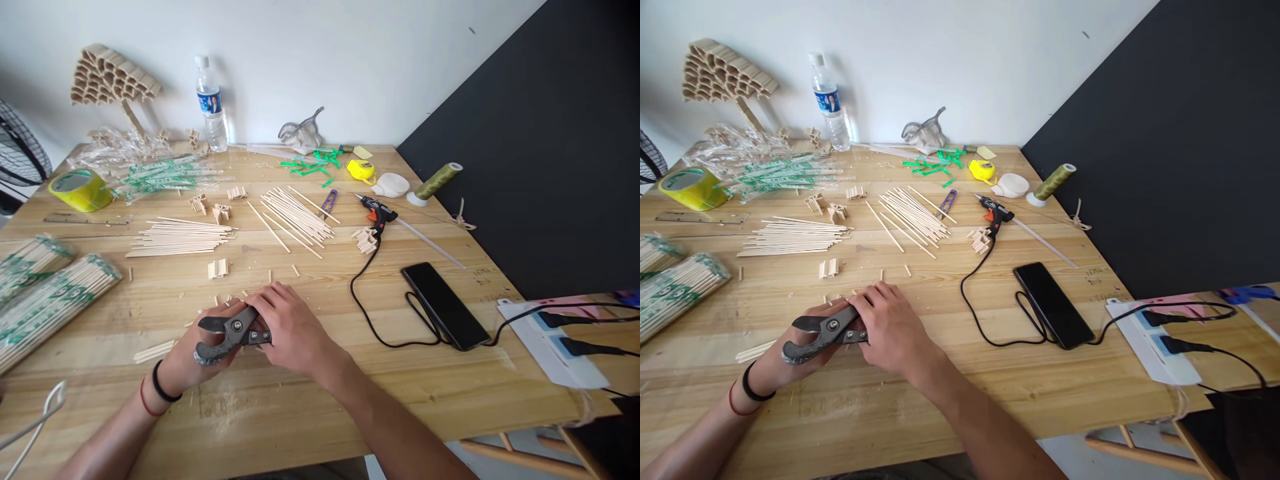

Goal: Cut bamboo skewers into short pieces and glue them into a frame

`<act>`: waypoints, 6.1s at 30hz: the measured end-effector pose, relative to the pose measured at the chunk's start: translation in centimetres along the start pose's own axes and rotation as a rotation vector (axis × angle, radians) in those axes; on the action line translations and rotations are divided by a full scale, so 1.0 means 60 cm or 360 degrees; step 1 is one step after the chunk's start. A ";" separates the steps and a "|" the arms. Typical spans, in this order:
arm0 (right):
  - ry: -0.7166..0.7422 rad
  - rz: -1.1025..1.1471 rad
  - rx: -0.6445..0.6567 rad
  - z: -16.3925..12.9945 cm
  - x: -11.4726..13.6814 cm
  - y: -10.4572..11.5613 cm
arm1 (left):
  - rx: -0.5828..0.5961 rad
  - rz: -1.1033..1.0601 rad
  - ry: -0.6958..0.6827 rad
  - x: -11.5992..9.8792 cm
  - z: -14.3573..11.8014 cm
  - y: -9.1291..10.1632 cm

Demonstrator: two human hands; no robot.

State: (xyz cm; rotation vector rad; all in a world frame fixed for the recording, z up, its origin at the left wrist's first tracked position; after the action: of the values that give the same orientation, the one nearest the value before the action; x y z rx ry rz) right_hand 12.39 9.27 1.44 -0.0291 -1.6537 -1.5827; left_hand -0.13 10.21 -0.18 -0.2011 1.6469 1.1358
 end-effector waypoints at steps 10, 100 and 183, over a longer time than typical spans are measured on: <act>0.0001 0.0040 -0.0017 0.000 -0.002 -0.001 | -0.0014 0.0053 -0.0010 0.006 -0.003 -0.002; 0.0018 -0.0028 0.0014 -0.002 0.003 0.001 | -0.0003 0.0034 -0.0064 -0.006 0.000 0.002; 0.0008 -0.0056 0.0039 -0.002 0.004 -0.001 | -0.0033 0.0036 -0.0136 -0.010 0.000 0.003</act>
State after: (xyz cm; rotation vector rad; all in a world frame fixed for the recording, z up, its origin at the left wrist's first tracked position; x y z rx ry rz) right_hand 12.28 9.07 1.52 0.0166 -1.6778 -1.5873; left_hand 0.01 10.09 0.39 -0.1456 1.5662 1.1630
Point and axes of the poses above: each hand's wrist, its own z-axis towards the middle knuckle, its own y-axis out of the back of the hand, x = y × z, the point moved 7 cm from there along z, towards the middle knuckle, and after that the axes turned 2 degrees about y, right-handed, at the moved point
